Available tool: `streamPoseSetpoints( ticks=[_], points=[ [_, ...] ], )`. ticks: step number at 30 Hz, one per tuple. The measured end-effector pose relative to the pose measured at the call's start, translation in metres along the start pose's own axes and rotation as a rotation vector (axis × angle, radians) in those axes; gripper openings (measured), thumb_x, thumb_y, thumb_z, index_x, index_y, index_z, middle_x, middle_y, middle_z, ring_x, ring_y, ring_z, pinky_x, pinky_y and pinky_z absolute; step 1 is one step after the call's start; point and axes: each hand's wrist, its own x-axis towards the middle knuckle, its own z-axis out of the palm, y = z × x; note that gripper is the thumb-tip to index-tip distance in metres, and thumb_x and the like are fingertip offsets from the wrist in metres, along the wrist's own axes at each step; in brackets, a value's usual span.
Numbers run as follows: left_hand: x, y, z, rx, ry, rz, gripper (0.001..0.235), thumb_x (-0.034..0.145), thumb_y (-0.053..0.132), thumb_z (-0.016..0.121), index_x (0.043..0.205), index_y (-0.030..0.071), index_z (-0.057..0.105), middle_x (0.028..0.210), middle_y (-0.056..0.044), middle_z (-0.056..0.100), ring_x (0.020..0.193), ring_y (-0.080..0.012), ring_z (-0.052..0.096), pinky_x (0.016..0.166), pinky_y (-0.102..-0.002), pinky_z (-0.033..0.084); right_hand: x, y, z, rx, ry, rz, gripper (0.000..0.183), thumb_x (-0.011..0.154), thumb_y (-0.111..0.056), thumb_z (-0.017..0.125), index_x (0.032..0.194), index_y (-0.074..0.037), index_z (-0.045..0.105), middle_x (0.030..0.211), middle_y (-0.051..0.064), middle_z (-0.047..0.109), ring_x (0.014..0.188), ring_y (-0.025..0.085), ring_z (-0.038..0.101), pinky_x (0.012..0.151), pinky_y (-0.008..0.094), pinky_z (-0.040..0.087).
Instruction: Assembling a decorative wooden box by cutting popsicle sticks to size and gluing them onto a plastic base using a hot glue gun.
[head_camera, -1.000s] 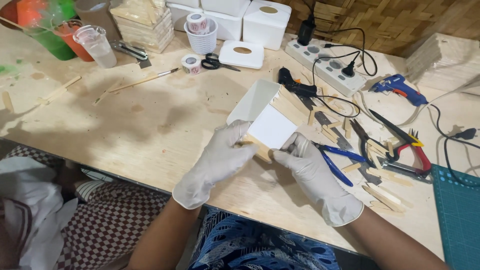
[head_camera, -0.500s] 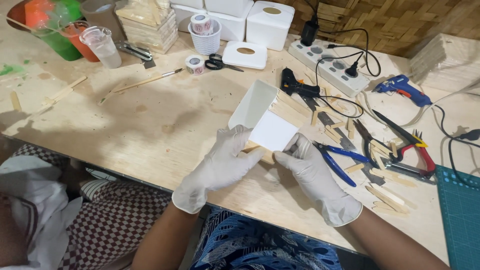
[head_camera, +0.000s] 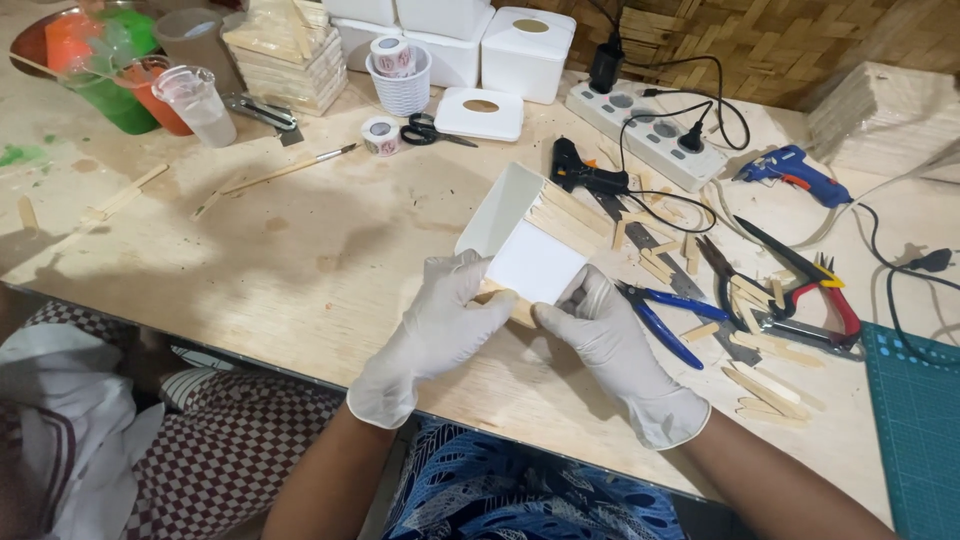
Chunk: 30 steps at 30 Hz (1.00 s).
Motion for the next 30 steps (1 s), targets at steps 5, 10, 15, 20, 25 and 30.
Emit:
streamPoseSetpoints(
  ticks=[5,10,15,20,25,30],
  points=[
    [-0.004,0.013,-0.002,0.105,-0.052,0.056,0.040,0.090,0.017,0.070,0.129,0.005,0.072,0.103,-0.014,0.064,0.111,-0.0276,0.057,0.115,-0.042,0.035,0.002,0.005,-0.001,0.041,-0.015,-0.024,0.036,0.077,0.000,0.088,0.092,-0.007,0.056,0.083,0.004,0.066,0.081,0.012,0.065,0.083,0.028,0.054],
    [0.003,-0.001,0.003,0.171,-0.037,0.103,0.030,0.086,0.013,0.071,0.115,0.004,0.076,0.095,-0.011,0.063,0.100,-0.0230,0.056,0.107,-0.036,0.039,-0.013,-0.037,0.017,0.018,-0.026,0.003,0.048,0.075,-0.001,0.089,0.112,-0.005,0.059,0.092,0.005,0.066,0.087,0.013,0.066,0.089,0.030,0.056],
    [0.002,-0.001,0.003,0.276,-0.010,0.187,0.029,0.083,0.012,0.071,0.111,0.003,0.075,0.092,-0.010,0.061,0.098,-0.0234,0.057,0.107,-0.037,0.035,-0.015,-0.042,0.021,-0.007,-0.039,-0.006,0.055,0.076,-0.004,0.088,0.122,-0.003,0.059,0.097,0.006,0.066,0.092,0.014,0.066,0.092,0.032,0.056],
    [0.007,0.009,-0.001,0.389,-0.013,0.227,0.033,0.081,0.015,0.071,0.113,0.007,0.075,0.097,-0.014,0.068,0.102,-0.0299,0.064,0.105,-0.038,0.034,-0.013,-0.050,0.018,-0.091,-0.090,0.001,0.058,0.078,-0.011,0.088,0.126,0.001,0.059,0.096,0.009,0.062,0.093,0.018,0.064,0.092,0.034,0.056],
    [0.042,0.007,-0.029,0.874,0.036,0.183,0.035,0.084,0.024,0.071,0.118,0.014,0.074,0.099,-0.012,0.070,0.104,-0.0276,0.064,0.108,-0.040,0.027,0.004,-0.030,-0.024,-0.574,-0.084,0.091,0.037,0.085,-0.028,0.083,0.110,-0.004,0.068,0.101,0.010,0.069,0.103,0.025,0.068,0.093,0.037,0.052],
    [0.076,-0.013,-0.043,1.201,0.034,0.180,0.031,0.082,0.026,0.077,0.111,0.016,0.077,0.102,-0.010,0.071,0.104,-0.0230,0.062,0.109,-0.041,0.020,0.012,-0.057,-0.054,-1.146,-0.036,0.206,0.034,0.089,-0.042,0.070,0.114,-0.020,0.077,0.115,0.007,0.078,0.119,0.030,0.069,0.103,0.042,0.051]
  ],
)
